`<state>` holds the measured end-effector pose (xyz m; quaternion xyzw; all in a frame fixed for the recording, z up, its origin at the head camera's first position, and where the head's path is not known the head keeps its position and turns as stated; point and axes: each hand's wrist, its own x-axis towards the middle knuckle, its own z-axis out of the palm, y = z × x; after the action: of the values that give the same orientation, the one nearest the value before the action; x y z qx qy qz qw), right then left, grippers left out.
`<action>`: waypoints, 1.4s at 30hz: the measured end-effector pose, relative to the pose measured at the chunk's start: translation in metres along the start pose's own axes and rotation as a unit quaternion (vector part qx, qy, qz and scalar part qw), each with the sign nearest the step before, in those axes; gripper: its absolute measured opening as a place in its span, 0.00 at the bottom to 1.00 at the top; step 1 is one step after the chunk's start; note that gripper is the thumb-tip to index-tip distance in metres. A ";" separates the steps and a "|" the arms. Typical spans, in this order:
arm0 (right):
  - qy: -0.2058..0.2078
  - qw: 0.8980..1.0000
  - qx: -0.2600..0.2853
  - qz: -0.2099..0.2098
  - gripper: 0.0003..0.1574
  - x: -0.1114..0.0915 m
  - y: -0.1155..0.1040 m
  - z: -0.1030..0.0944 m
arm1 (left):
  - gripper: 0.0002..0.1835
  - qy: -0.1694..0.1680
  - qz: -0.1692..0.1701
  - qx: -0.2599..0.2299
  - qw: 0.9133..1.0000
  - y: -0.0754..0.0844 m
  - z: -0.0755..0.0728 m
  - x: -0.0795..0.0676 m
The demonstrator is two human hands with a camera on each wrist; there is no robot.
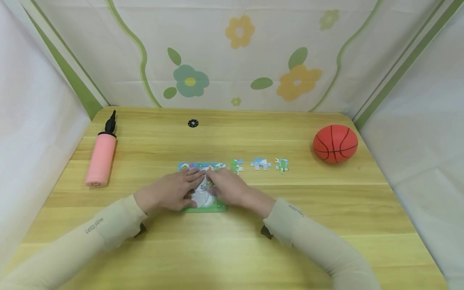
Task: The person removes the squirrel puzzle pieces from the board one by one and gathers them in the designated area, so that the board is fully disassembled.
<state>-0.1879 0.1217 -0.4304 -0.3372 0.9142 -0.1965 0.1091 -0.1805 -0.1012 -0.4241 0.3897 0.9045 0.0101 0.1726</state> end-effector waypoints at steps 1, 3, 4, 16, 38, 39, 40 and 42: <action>-0.002 1.000 0.006 -0.004 0.09 0.000 -0.001 0.000 | 0.47 -0.001 0.000 -0.002 1.000 0.000 0.000 0.000; -0.006 1.000 0.009 -0.007 0.07 -0.001 -0.003 0.000 | 0.47 -0.001 0.001 -0.005 1.000 0.000 0.001 0.000; -0.008 1.000 0.009 -0.007 0.07 -0.002 -0.003 0.000 | 0.47 -0.001 0.001 -0.007 1.000 0.000 0.001 0.000; 0.075 0.997 0.025 -0.009 0.07 -0.057 0.037 -0.028 | 0.46 0.002 0.006 -0.020 1.000 0.002 -0.001 0.000; 0.022 0.990 -0.013 0.139 0.11 -0.130 0.134 -0.059 | 0.46 0.006 0.014 -0.015 1.000 0.001 0.002 -0.002; 0.023 0.990 -0.021 0.138 0.11 -0.130 0.134 -0.059 | 0.46 0.008 0.014 -0.013 1.000 0.001 0.002 -0.001; 0.023 0.990 -0.028 0.138 0.11 -0.130 0.134 -0.060 | 0.46 0.008 0.014 -0.012 1.000 0.001 0.001 0.000; 0.022 0.989 -0.039 0.138 0.12 -0.129 0.135 -0.060 | 0.46 0.007 0.014 -0.012 1.000 0.001 0.000 0.000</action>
<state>-0.1886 0.3175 -0.4259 -0.2074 0.9612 -0.1511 0.1014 -0.1801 -0.1003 -0.4241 0.3998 0.9003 0.0261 0.1703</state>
